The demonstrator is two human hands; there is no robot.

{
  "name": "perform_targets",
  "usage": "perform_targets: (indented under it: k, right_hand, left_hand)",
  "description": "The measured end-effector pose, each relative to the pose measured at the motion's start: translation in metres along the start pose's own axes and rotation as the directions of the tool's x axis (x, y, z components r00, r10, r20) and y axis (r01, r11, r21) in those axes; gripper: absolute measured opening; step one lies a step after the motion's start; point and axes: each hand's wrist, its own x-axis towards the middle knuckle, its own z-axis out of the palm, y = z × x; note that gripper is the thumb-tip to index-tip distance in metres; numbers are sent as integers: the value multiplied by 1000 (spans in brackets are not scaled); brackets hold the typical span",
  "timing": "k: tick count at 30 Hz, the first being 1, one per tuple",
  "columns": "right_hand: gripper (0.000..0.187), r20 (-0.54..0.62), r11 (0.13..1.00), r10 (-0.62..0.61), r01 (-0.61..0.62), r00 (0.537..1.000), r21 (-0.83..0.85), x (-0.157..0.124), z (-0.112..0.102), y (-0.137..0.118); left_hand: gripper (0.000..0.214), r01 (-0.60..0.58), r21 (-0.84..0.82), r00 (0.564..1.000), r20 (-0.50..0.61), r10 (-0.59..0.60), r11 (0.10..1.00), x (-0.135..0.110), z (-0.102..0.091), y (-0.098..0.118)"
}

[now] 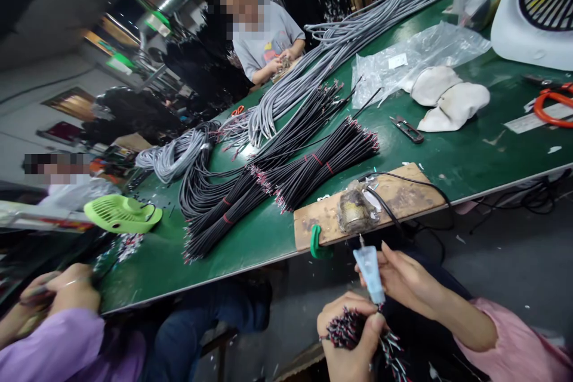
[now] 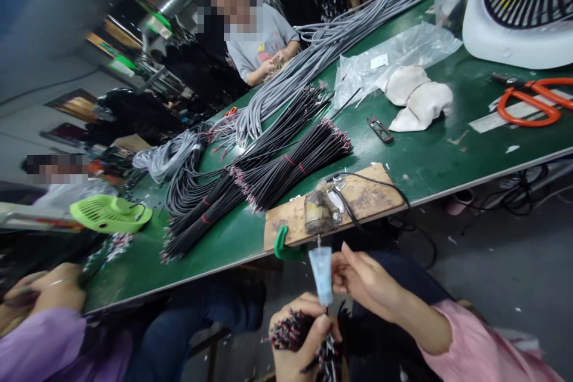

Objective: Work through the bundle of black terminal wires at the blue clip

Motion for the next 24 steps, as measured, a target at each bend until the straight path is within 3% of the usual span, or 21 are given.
perform_targets:
  k: [4, 8, 11, 13, 17, 24]
  right_hand:
    - [32, 9, 933, -101, 97, 995, -346, -11, -13, -4]
    - [21, 154, 685, -196, 247, 968, -685, -24, -2, -17]
    - [17, 265, 489, -239, 351, 934, -798, -29, 13, -26]
    - [17, 272, 407, -266, 363, 925, -838, -32, 18, -28]
    - [18, 229, 364, -295, 330, 928, -871, -37, 15, -24]
    - [17, 178, 412, -333, 313, 926, -856, -43, 4, -20]
  left_hand:
    - [27, 104, -31, 995, 2, -104, 994, -10, 0, -3]
    - [31, 305, -59, 946, -96, -309, 951, -23, 1, -14]
    - [36, 295, 30, 941, -180, -285, 955, -24, 3, -15]
    - [34, 255, 55, 959, -142, -245, 965, -21, 4, -13]
    - [34, 266, -5, 961, -79, -266, 964, -18, 3, -13]
    - [33, 338, -48, 920, -191, -341, 940, -28, 0, -24]
